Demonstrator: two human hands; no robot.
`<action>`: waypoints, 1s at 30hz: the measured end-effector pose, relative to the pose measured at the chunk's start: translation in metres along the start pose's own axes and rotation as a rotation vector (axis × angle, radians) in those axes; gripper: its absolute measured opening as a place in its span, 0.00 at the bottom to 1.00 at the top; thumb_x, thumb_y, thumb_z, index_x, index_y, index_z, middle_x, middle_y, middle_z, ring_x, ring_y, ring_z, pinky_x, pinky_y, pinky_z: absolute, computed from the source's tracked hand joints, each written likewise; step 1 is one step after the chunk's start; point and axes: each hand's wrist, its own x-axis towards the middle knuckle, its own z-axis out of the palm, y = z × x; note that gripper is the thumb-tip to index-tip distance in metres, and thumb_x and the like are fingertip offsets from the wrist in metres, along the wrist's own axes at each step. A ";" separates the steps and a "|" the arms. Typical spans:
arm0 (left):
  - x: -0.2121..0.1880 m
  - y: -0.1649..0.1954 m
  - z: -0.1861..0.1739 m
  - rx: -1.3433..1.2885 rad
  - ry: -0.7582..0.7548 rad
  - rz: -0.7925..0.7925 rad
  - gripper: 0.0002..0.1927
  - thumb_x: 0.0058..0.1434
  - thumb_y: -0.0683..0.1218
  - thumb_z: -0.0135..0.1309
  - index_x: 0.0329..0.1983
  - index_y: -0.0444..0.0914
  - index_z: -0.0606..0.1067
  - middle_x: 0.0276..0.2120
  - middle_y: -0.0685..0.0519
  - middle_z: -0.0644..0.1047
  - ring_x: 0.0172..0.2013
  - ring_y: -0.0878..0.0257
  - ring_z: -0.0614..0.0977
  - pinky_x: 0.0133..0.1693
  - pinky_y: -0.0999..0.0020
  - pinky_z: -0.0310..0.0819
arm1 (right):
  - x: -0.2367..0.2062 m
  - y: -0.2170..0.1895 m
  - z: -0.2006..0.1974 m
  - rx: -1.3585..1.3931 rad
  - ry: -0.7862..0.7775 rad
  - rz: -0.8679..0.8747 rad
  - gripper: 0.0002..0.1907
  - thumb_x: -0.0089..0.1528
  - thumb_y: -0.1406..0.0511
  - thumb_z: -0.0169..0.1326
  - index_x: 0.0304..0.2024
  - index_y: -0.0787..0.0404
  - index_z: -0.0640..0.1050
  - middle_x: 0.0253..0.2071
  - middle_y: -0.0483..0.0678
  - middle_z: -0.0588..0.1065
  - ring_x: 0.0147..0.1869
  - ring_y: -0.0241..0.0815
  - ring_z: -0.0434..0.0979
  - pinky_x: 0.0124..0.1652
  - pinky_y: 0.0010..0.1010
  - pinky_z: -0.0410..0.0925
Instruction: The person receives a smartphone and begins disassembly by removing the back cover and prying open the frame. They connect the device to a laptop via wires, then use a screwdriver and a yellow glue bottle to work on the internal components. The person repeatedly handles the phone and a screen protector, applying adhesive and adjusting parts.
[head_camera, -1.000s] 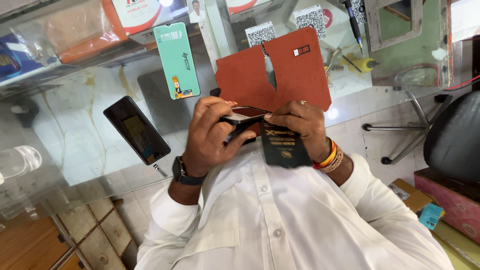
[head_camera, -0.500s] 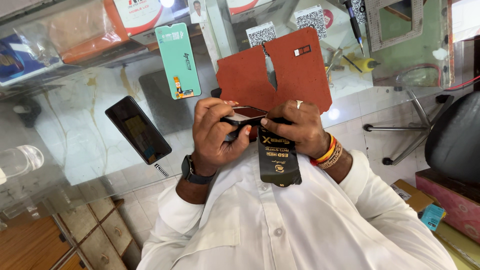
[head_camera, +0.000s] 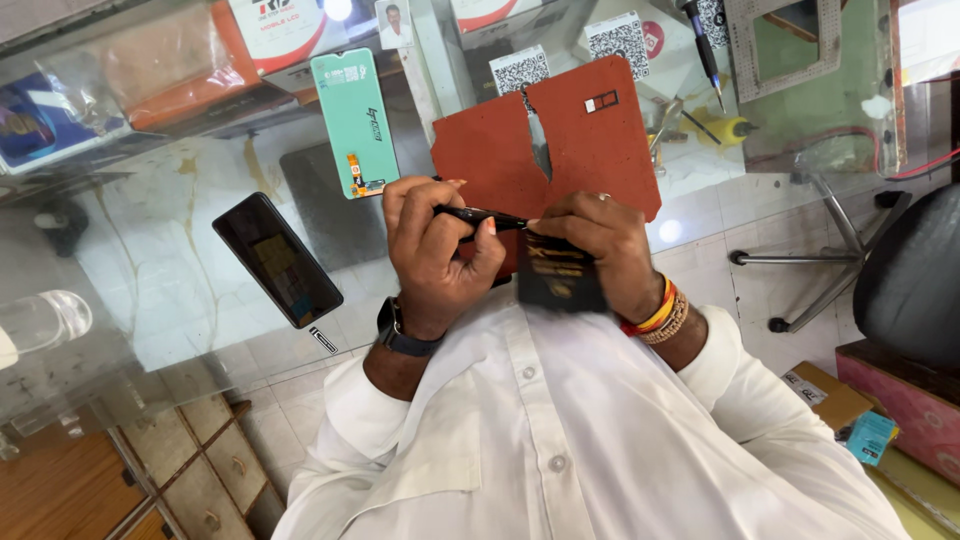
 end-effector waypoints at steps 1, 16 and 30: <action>0.000 0.000 0.001 0.013 -0.004 0.006 0.14 0.60 0.39 0.61 0.27 0.37 0.66 0.38 0.48 0.73 0.46 0.50 0.74 0.47 0.55 0.76 | 0.000 0.001 0.001 -0.009 -0.006 0.015 0.13 0.57 0.69 0.60 0.45 0.65 0.82 0.41 0.50 0.79 0.43 0.45 0.81 0.43 0.33 0.73; -0.017 -0.019 0.004 -0.345 0.195 -0.202 0.12 0.65 0.35 0.56 0.29 0.33 0.65 0.41 0.48 0.70 0.45 0.59 0.73 0.51 0.56 0.85 | 0.000 0.002 0.002 -0.003 0.120 -0.087 0.17 0.53 0.69 0.63 0.44 0.67 0.81 0.38 0.52 0.78 0.39 0.46 0.79 0.39 0.36 0.70; -0.039 -0.040 0.039 -0.683 0.180 -0.478 0.10 0.69 0.34 0.52 0.31 0.32 0.67 0.45 0.49 0.75 0.57 0.57 0.78 0.68 0.47 0.72 | -0.007 0.007 -0.009 -0.183 0.068 -0.035 0.12 0.53 0.70 0.64 0.40 0.62 0.85 0.35 0.47 0.75 0.39 0.44 0.76 0.38 0.34 0.69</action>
